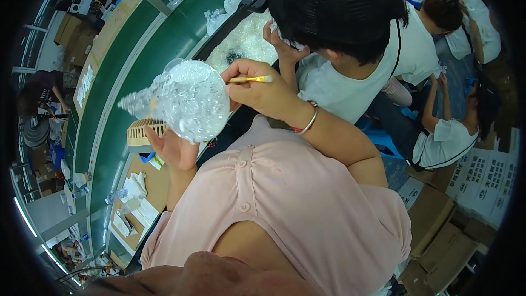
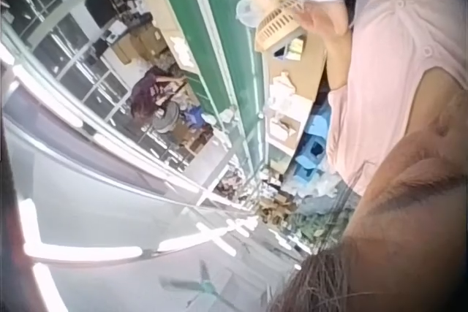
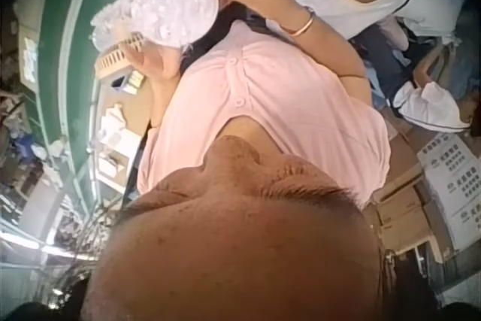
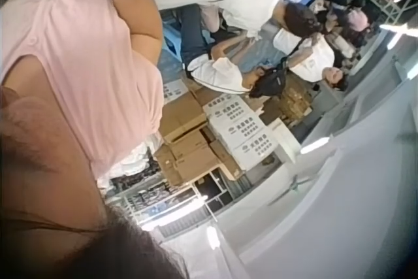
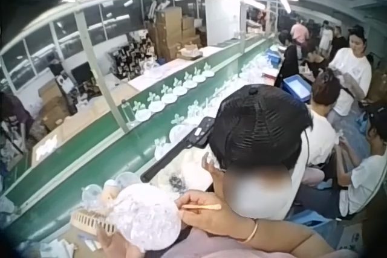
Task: Assembling a decorative crystal lamp component by gluing small crystalline pieces onto a circular base.
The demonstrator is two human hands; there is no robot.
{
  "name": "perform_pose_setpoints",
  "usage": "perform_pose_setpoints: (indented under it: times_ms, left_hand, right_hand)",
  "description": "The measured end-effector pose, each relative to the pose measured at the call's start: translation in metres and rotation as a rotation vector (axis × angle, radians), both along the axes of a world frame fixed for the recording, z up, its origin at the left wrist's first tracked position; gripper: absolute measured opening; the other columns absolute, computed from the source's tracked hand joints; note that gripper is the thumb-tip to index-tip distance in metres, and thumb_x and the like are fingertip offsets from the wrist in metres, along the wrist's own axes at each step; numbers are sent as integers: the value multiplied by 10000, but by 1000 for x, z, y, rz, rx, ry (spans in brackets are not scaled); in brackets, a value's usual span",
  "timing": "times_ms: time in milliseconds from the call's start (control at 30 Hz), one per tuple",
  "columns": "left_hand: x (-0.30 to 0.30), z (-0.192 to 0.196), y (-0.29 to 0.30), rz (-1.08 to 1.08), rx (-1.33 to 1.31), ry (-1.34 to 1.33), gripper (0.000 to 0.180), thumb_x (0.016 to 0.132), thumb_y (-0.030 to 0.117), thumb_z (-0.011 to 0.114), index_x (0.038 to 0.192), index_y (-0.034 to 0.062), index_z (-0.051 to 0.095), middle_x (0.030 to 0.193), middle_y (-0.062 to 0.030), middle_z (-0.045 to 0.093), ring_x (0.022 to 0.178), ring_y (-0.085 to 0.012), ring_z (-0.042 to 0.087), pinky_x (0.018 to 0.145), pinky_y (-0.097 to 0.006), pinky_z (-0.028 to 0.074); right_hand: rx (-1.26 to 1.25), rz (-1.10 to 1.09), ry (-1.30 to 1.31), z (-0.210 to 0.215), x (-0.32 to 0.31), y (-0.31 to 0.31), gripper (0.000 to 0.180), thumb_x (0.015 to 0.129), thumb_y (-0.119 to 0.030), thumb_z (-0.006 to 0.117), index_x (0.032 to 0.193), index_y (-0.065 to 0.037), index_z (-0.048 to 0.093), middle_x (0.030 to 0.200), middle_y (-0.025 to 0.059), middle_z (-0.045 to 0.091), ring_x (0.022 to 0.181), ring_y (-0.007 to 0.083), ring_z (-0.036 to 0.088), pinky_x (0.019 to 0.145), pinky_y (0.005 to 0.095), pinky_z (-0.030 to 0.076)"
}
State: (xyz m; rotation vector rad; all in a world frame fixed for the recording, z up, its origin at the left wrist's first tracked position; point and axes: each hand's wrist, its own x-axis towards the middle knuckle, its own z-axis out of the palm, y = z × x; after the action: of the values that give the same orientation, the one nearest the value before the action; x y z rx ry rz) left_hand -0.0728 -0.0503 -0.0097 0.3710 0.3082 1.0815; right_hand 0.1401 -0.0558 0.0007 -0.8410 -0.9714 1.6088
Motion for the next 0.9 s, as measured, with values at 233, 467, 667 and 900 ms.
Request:
perform_pose_setpoints:
  times_ms: [233, 467, 667, 900]
  left_hand:
    - [8, -12, -1, 180, 36, 173, 748, 796, 445, 609, 1363, 105, 258, 1383, -86, 319, 1274, -272, 312, 1055, -457, 260]
    - [8, -4, 7, 173, -62, 22, 688, 796, 434, 614, 1339, 130, 322, 1350, -70, 384, 1247, -270, 359, 1047, -459, 282]
    - [2, -10, 14, 226, -97, -14, 654, 786, 445, 621, 1321, 162, 371, 1338, -59, 410, 1242, -276, 367, 1045, -479, 275]
    - [5, -4, 15, 247, -65, -27, 630, 790, 430, 621, 1301, 138, 398, 1324, -63, 425, 1228, -285, 380, 1037, -482, 287]
  right_hand:
    - [54, -134, -200, -12, -16, 2, 104, 871, -94, 536, 859, 9, 526, 759, 52, 596, 650, 81, 590, 567, 186, 471]
    - [931, -500, -927, -4, -3, 1, 116, 839, -57, 520, 912, 17, 571, 731, 98, 588, 656, 217, 576, 694, 297, 461]
    - [1202, -420, -973, 4, -3, -23, 140, 796, -34, 483, 909, 32, 533, 678, 75, 523, 581, 223, 511, 678, 381, 468]
    - [1343, -318, -949, -1, -7, -27, 137, 791, -77, 499, 874, 32, 506, 682, 95, 533, 519, 222, 504, 611, 366, 477]
